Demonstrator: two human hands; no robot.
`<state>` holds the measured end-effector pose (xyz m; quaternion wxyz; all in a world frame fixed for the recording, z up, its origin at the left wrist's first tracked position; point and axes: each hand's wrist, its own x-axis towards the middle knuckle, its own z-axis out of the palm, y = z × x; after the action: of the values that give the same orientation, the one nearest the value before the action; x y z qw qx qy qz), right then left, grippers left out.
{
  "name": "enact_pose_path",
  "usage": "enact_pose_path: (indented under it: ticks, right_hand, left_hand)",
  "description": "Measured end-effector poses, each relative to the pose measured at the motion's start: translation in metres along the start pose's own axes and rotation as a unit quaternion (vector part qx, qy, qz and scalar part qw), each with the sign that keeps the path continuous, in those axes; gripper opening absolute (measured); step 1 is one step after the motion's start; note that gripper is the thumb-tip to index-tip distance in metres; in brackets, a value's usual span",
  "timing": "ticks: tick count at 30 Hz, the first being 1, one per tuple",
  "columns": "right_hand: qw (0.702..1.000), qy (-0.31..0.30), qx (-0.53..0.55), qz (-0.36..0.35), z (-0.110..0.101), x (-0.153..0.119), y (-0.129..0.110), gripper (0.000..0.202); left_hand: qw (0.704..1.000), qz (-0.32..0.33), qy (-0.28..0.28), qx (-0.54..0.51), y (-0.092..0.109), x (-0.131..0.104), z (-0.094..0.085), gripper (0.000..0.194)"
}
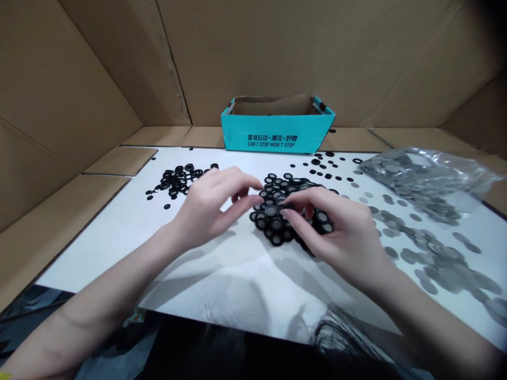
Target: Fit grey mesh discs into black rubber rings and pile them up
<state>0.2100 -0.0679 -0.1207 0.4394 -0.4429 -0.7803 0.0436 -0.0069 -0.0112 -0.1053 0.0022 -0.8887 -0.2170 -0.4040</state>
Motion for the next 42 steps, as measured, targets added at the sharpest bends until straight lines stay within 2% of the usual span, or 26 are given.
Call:
enact_pose_path:
  ticks: [3, 5, 7, 11, 13, 19, 21, 24, 27, 30, 34, 38, 42]
  right_hand:
    - [0.993, -0.001, 0.069, 0.100, -0.005, 0.003, 0.005, 0.013]
    - [0.975, -0.003, 0.162, 0.151, -0.007, 0.004, 0.006, 0.014]
    - [0.944, -0.012, 0.263, 0.197, -0.006, 0.006, 0.005, 0.011]
    - [0.871, -0.053, 0.409, 0.266, -0.001, 0.006, 0.004, 0.013]
    - [0.861, -0.061, 0.426, 0.270, 0.000, 0.006, 0.005, 0.016]
    - [0.901, -0.033, 0.370, 0.225, -0.003, 0.007, 0.005, 0.016]
    - [0.897, -0.038, 0.383, 0.217, -0.002, 0.006, 0.001, 0.017]
    - [0.885, -0.052, 0.408, 0.217, -0.002, 0.004, -0.009, 0.020]
    - [0.888, -0.049, 0.408, 0.208, -0.003, 0.003, -0.020, 0.023]
    - [0.903, -0.042, 0.386, 0.186, -0.006, 0.003, -0.027, 0.020]
    - [0.932, -0.013, 0.334, 0.138, -0.009, -0.001, -0.029, 0.013]
    - [0.964, 0.013, 0.256, 0.065, -0.010, -0.003, -0.026, 0.025]
    - [0.977, 0.025, 0.210, -0.015, -0.009, -0.001, -0.025, 0.026]
  left_hand:
    - [0.997, -0.075, 0.032, -0.002, -0.015, 0.000, -0.007, 0.009]
    - [0.994, -0.097, 0.022, -0.040, -0.020, 0.000, -0.009, 0.010]
    - [0.993, -0.071, -0.004, -0.091, -0.019, 0.000, -0.009, 0.012]
    - [0.990, 0.043, -0.021, -0.134, -0.008, 0.002, -0.003, 0.021]
    - [0.991, 0.066, -0.016, -0.112, -0.007, 0.003, -0.004, 0.019]
    - [0.999, -0.010, -0.005, -0.051, -0.018, 0.006, -0.023, 0.004]
    - [0.997, 0.026, 0.010, -0.067, -0.013, 0.009, -0.025, 0.009]
    - [0.990, 0.113, 0.014, -0.081, 0.004, 0.013, -0.021, 0.017]
    - [0.988, 0.147, 0.024, -0.047, 0.020, 0.014, -0.016, 0.005]
    - [0.987, 0.146, 0.047, -0.037, 0.028, 0.013, -0.017, 0.010]
    - [0.988, 0.119, 0.062, -0.075, 0.031, 0.012, -0.020, 0.010]
    - [0.981, 0.108, 0.072, -0.141, 0.032, 0.010, -0.018, 0.011]
    - [0.978, 0.084, 0.069, -0.178, 0.033, 0.009, -0.016, 0.010]
